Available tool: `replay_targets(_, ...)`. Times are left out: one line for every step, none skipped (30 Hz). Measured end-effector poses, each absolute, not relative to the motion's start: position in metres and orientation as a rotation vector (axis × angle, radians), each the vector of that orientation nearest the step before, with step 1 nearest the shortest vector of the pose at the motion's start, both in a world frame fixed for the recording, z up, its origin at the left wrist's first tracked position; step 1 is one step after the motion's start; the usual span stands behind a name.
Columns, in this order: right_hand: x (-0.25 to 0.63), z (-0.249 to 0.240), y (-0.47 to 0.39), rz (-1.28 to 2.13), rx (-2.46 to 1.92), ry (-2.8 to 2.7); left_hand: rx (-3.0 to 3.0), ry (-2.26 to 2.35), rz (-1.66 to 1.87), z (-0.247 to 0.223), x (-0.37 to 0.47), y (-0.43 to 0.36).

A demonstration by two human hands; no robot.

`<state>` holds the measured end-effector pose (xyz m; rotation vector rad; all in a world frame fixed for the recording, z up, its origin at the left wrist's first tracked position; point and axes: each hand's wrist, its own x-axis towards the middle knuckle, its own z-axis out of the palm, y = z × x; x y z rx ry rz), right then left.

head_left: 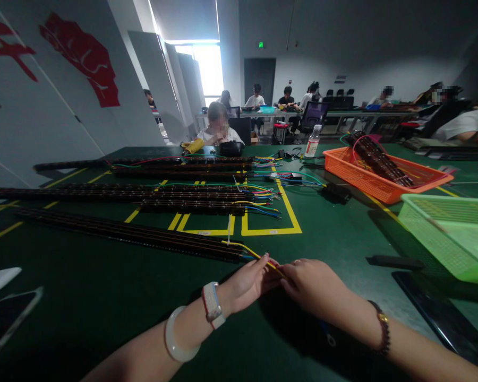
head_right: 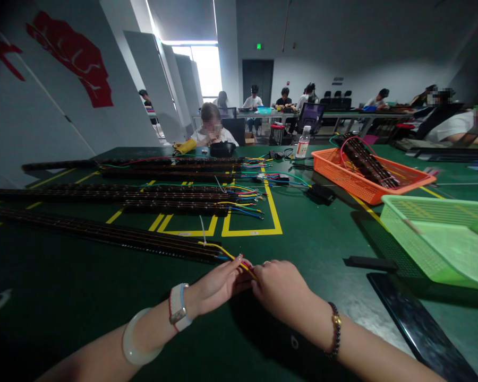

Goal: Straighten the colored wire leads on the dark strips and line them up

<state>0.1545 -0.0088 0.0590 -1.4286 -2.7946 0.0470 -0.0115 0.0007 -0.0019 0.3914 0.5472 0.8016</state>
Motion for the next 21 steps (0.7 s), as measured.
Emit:
replay_targets(0.157, 0.061, -0.008, 0.025, -1.419, -2.777, 0.389, 0.565, 0.804, -0.001, -0.011, 0.000)
replay_targets(0.160, 0.064, -0.006, -0.003, -1.416, -2.757, 0.388, 0.580, 0.809, 0.000, -0.011, -0.001)
replay_targets(0.162, 0.066, -0.004, -0.032, -1.420, -2.736, 0.392, 0.586, 0.814, 0.001, -0.011, -0.001)
replay_targets(0.165, 0.068, -0.001, -0.057, -1.433, -2.714, 0.400, 0.585, 0.821, 0.001, -0.011, -0.002)
replay_targets(0.167, 0.069, 0.002, -0.077, -1.450, -2.693, 0.410, 0.580, 0.825, 0.002, -0.011, -0.002)
replay_targets(0.169, 0.069, 0.005, -0.094, -1.472, -2.674, 0.420, 0.575, 0.831, 0.002, -0.011, -0.003)
replay_targets(0.171, 0.068, 0.009, -0.112, -1.495, -2.656, 0.430, 0.574, 0.834, 0.002, -0.011, -0.003)
replay_targets(0.173, 0.067, 0.014, -0.132, -1.514, -2.635, 0.438, 0.577, 0.834, 0.001, -0.011, -0.003)
replay_targets(0.175, 0.064, 0.019, -0.154, -1.528, -2.609, 0.444, 0.585, 0.831, 0.001, -0.011, -0.003)
replay_targets(0.177, 0.061, 0.024, -0.174, -1.534, -2.582, 0.450, 0.598, 0.826, 0.001, -0.011, -0.003)
replay_targets(0.179, 0.056, 0.030, -0.186, -1.527, -2.556, 0.458, 0.610, 0.822, 0.000, -0.011, -0.002)
replay_targets(0.181, 0.051, 0.036, -0.186, -1.509, -2.533, 0.468, 0.616, 0.820, 0.000, -0.011, -0.002)
replay_targets(0.183, 0.044, 0.042, -0.172, -1.481, -2.513, 0.476, 0.618, 0.819, 0.000, -0.011, -0.002)
replay_targets(0.185, 0.038, 0.048, -0.141, -1.444, -2.496, 0.482, 0.616, 0.817, 0.000, -0.011, -0.002)
replay_targets(0.188, 0.031, 0.054, -0.096, -1.404, -2.476, 0.487, 0.612, 0.817, 0.000, -0.012, -0.002)
replay_targets(0.190, 0.024, 0.060, -0.039, -1.359, -2.459, 0.490, 0.606, 0.818, 0.000, -0.012, -0.001)
replay_targets(0.192, 0.017, 0.065, 0.009, -1.320, -2.444, 0.489, 0.601, 0.820, -0.001, -0.012, -0.001)
replay_targets(0.193, 0.012, 0.069, 0.035, -1.290, -2.433, 0.487, 0.597, 0.822, -0.001, -0.012, -0.001)
replay_targets(0.194, 0.007, 0.073, 0.048, -1.267, -2.427, 0.485, 0.596, 0.821, -0.001, -0.012, -0.001)
replay_targets(0.195, 0.002, 0.075, 0.049, -1.253, -2.423, 0.482, 0.597, 0.820, -0.001, -0.012, -0.001)
replay_targets(0.195, -0.001, 0.077, 0.049, -1.244, -2.417, 0.478, 0.600, 0.818, 0.000, -0.012, -0.001)
